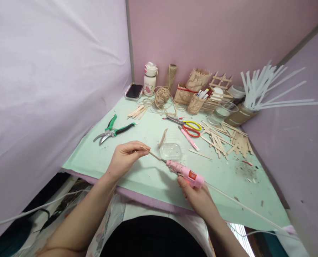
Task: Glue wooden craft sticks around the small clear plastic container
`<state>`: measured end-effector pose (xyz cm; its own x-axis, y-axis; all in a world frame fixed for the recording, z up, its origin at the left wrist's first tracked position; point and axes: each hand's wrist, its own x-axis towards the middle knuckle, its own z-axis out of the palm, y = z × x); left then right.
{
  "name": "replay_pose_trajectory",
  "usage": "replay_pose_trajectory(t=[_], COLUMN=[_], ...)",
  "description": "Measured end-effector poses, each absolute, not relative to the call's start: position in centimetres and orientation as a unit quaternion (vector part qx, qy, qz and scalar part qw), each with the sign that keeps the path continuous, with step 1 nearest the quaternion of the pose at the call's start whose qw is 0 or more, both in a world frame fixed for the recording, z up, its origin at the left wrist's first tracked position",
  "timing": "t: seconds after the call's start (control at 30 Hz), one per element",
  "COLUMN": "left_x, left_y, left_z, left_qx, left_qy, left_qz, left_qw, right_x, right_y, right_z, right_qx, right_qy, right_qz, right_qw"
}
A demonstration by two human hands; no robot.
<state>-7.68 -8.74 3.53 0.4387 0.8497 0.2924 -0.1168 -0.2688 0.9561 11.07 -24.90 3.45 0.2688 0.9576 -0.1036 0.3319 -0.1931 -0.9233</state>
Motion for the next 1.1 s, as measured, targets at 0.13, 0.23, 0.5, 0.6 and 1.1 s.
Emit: replay_pose_trajectory(t=[0.13,0.23,0.5,0.6,1.1], left_x=[-7.8,-7.6,-6.0,-5.4,-4.6], left_y=[-8.6,-8.4,-8.2,-8.3,-9.2], left_z=[3.2,3.0,2.9,2.9,3.4], left_qx=[0.642,0.622,0.615,0.627,0.755], left_qy=[0.294,0.319,0.363,0.368,0.335], left_qz=[0.461,0.473,0.504,0.497,0.491], left_qw=[0.538,0.536,0.485,0.473,0.277], right_x=[11.4,12.8,19.3,20.5,18.5], right_y=[-25.1,-26.3,-29.4,-29.2,-27.3], right_z=[3.6,3.2,1.2,0.4,6.4], right_qx=[-0.675,-0.719,-0.897,-0.889,-0.819], right_qy=[-0.484,-0.493,-0.421,-0.452,-0.545], right_qz=[0.377,0.308,0.035,-0.012,-0.056], right_qw=[0.409,0.381,0.134,0.075,0.170])
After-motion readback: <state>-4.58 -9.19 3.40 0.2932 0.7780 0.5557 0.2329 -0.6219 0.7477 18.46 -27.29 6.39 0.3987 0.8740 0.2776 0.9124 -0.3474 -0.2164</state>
